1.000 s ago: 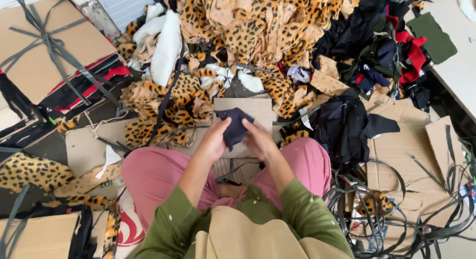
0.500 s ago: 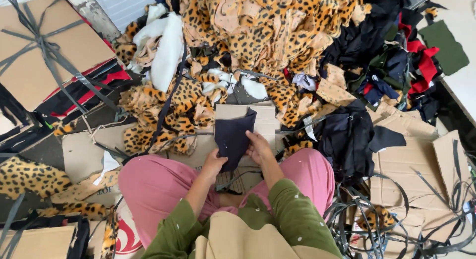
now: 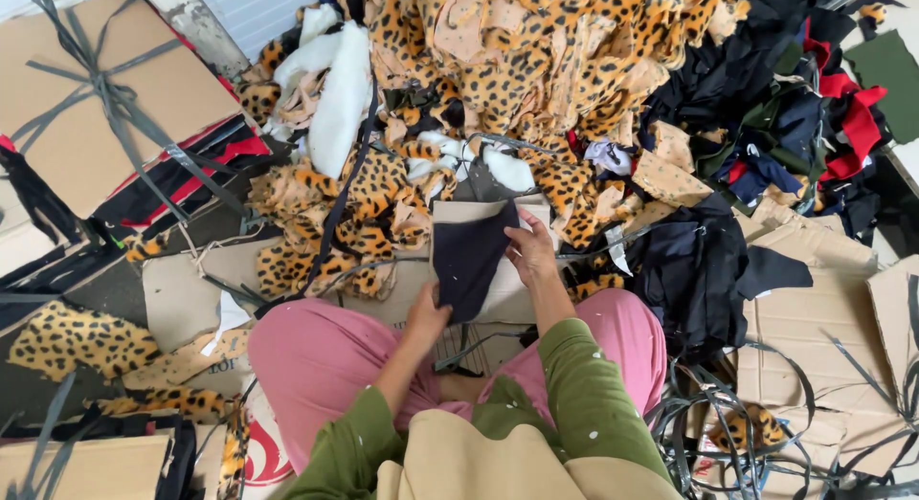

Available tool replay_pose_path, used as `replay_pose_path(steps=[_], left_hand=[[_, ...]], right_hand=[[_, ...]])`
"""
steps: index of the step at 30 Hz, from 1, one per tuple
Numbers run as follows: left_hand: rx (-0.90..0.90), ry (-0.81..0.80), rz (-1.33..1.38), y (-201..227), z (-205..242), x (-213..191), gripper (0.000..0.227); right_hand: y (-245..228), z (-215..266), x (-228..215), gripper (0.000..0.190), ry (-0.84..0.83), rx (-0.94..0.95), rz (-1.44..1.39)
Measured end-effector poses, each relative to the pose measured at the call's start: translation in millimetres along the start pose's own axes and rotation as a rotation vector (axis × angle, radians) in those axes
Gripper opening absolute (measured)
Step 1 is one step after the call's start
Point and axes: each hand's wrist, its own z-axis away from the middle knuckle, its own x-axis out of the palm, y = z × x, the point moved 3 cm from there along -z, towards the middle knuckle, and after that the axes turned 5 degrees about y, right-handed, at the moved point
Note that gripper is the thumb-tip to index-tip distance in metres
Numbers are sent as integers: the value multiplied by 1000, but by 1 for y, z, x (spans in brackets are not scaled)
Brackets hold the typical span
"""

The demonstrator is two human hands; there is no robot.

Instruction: Sorting through a pile of fabric scraps on the floor to separate specific pieces

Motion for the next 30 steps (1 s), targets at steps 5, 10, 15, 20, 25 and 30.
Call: replay_pose_path(steps=[5,10,15,20,25,30], left_hand=[[126,-146,-94,8,32,11,71],[152,-190,-133,25,47,3,77],[147,-146,-31,32,52,-5,63],[44,-37,271,10,30,-7,59],[-59,130,641,-2,27,-20,53],[-3,174,707,-37,11,-10,48]], right_hand=[[24,-25,-31,48,53,-143,171],[26,-39,-52,37,157,-265,311],[-10,32,-36,17,308,-683,936],[-19,156,2,9,-483,-290,1042],[51,205,-13,25,-953,-262,1581],[61,213,-6,80,-1093,-44,1490]])
